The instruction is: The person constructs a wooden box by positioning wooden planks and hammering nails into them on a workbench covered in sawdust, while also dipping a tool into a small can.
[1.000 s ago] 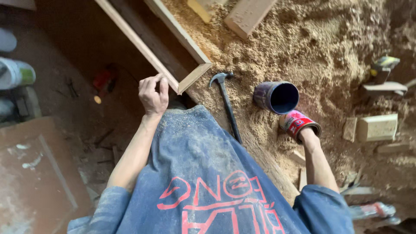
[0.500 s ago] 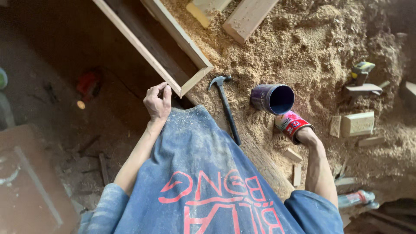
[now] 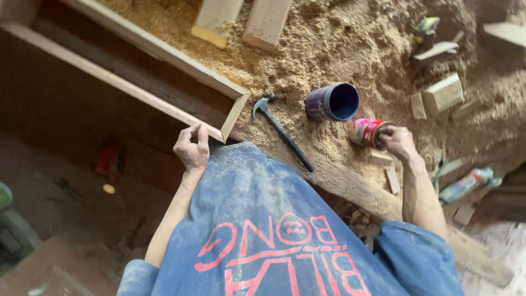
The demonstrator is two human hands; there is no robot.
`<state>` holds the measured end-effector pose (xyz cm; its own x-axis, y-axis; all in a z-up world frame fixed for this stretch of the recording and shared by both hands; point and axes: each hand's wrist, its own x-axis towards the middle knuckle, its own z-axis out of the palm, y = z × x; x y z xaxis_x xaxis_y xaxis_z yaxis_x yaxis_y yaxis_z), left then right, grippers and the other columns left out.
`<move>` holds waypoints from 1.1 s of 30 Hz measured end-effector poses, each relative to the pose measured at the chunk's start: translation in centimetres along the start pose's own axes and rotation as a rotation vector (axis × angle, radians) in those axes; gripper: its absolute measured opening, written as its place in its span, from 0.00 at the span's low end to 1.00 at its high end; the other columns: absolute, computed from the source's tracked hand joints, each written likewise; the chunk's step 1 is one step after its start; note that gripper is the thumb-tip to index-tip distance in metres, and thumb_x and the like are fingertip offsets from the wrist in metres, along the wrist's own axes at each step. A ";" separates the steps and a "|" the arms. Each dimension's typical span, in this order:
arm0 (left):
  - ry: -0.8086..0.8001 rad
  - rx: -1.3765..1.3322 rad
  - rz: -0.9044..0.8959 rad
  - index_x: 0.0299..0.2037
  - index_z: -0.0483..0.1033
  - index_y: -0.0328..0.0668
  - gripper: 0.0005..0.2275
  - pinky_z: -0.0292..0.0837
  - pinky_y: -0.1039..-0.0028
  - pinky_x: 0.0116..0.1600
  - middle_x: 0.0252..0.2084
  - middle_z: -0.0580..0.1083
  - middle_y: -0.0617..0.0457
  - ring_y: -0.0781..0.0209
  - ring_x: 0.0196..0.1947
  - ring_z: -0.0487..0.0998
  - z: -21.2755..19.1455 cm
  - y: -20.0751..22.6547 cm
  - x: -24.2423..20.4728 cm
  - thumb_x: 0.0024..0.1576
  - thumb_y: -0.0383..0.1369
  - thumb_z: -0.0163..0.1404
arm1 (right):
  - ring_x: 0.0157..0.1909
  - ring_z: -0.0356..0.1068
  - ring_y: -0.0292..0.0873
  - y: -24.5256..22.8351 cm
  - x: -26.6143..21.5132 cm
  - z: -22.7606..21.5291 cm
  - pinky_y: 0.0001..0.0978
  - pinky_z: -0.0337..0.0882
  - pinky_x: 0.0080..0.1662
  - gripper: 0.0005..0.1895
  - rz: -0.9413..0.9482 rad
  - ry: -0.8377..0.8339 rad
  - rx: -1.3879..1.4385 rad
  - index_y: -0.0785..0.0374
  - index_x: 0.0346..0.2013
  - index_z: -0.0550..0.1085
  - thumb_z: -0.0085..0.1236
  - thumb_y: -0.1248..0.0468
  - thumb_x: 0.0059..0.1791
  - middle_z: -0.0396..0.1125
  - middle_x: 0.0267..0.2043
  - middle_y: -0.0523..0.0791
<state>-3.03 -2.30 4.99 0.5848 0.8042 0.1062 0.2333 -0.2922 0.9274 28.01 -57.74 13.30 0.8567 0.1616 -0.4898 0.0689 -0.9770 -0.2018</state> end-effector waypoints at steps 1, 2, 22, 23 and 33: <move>-0.002 0.009 0.009 0.40 0.82 0.32 0.08 0.79 0.69 0.41 0.36 0.80 0.45 0.56 0.33 0.82 -0.1 -0.2 0.1 0.60 0.32 0.57 | 0.40 0.76 0.42 -0.1 -0.4 -0.4 0.38 0.75 0.46 0.10 -0.057 0.090 -0.067 0.62 0.45 0.82 0.61 0.68 0.49 0.76 0.40 0.50; -0.009 0.015 0.026 0.40 0.82 0.32 0.08 0.79 0.69 0.41 0.35 0.80 0.45 0.56 0.33 0.82 -0.1 -0.3 0.3 0.60 0.32 0.58 | 0.41 0.77 0.44 -0.3 -1.1 -0.3 0.38 0.76 0.47 0.10 -0.003 0.110 0.025 0.61 0.46 0.81 0.59 0.67 0.51 0.76 0.40 0.50; -0.133 0.076 0.010 0.43 0.82 0.31 0.10 0.76 0.73 0.43 0.36 0.80 0.48 0.62 0.34 0.79 -3.2 -1.9 -0.5 0.61 0.33 0.60 | 0.45 0.75 0.56 -0.9 4.0 5.9 0.48 0.75 0.49 0.11 0.040 0.266 -0.210 0.59 0.39 0.81 0.59 0.58 0.47 0.75 0.41 0.55; -0.094 0.057 -0.033 0.43 0.82 0.31 0.10 0.76 0.73 0.42 0.35 0.80 0.48 0.62 0.33 0.79 -2.6 -1.4 -1.2 0.61 0.33 0.60 | 0.45 0.75 0.55 -0.5 4.1 5.3 0.47 0.75 0.49 0.11 0.029 0.237 -0.224 0.59 0.39 0.81 0.59 0.58 0.47 0.75 0.41 0.55; 0.262 -0.057 -0.272 0.40 0.83 0.39 0.09 0.78 0.73 0.40 0.33 0.82 0.51 0.64 0.31 0.82 4.6 1.9 -11.8 0.55 0.36 0.59 | 0.44 0.75 0.53 -6.3 10.3 1.7 0.45 0.75 0.49 0.12 -0.419 -0.176 -0.509 0.60 0.39 0.81 0.61 0.57 0.47 0.75 0.40 0.53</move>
<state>-5.92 -14.73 3.90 0.2874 0.9555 -0.0656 0.3054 -0.0265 0.9519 35.56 -49.67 8.07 0.6126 0.5189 -0.5962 0.6455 -0.7638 -0.0014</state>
